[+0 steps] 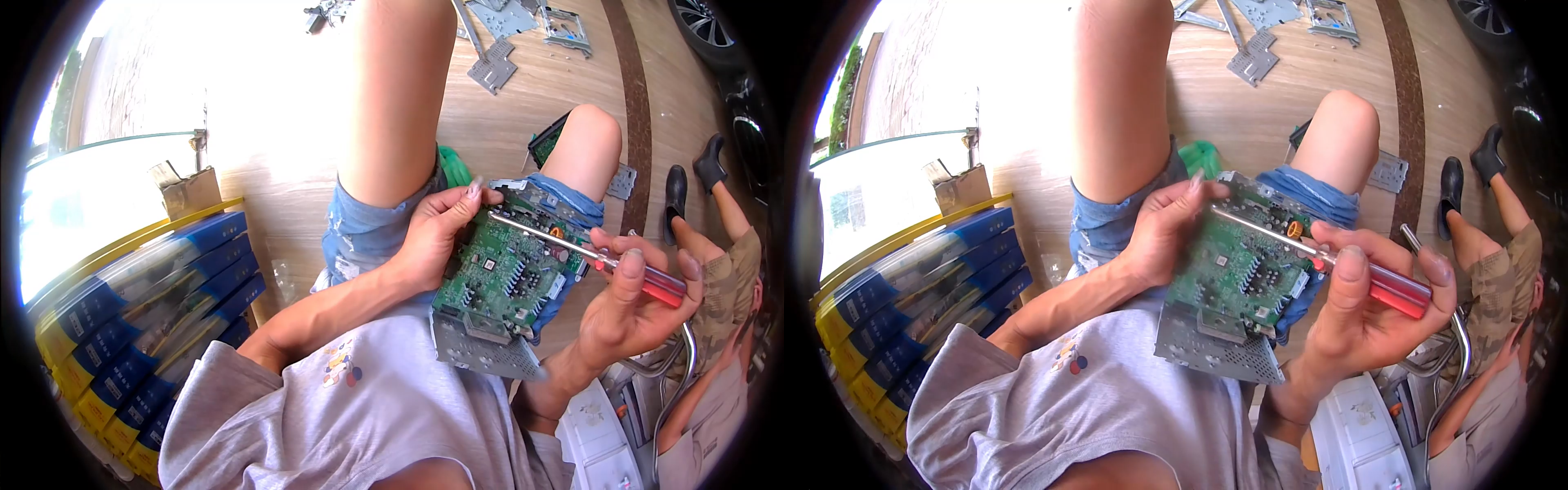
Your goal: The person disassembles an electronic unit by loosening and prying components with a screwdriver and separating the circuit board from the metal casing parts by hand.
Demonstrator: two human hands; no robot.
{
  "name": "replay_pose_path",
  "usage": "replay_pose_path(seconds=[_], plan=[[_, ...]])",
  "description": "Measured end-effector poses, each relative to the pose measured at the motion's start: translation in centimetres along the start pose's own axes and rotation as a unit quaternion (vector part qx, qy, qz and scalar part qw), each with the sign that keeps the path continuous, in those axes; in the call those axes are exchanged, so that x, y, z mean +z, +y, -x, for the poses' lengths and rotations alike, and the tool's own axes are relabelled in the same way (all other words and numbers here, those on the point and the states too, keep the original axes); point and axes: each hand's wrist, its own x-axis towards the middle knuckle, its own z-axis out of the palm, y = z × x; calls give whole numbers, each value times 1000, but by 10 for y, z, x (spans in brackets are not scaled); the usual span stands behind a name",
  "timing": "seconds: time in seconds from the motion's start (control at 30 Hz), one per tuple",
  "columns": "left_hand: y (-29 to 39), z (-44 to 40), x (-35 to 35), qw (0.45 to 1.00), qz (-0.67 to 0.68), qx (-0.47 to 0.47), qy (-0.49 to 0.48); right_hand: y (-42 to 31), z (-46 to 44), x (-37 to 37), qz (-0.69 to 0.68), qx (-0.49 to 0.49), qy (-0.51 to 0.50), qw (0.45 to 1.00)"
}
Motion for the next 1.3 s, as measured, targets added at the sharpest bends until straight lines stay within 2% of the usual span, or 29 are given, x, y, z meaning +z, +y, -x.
replay_pose_path(seconds=[0.33, 1.3], plan=[[-1, 1, 0, 1000, 20, -8, -4, 6, -10, -7, 50, -71, 16, 996], [1, -2, 6, 998, 55, -5, 8, 1, -16, -2, 50, -61, -1, 997]])
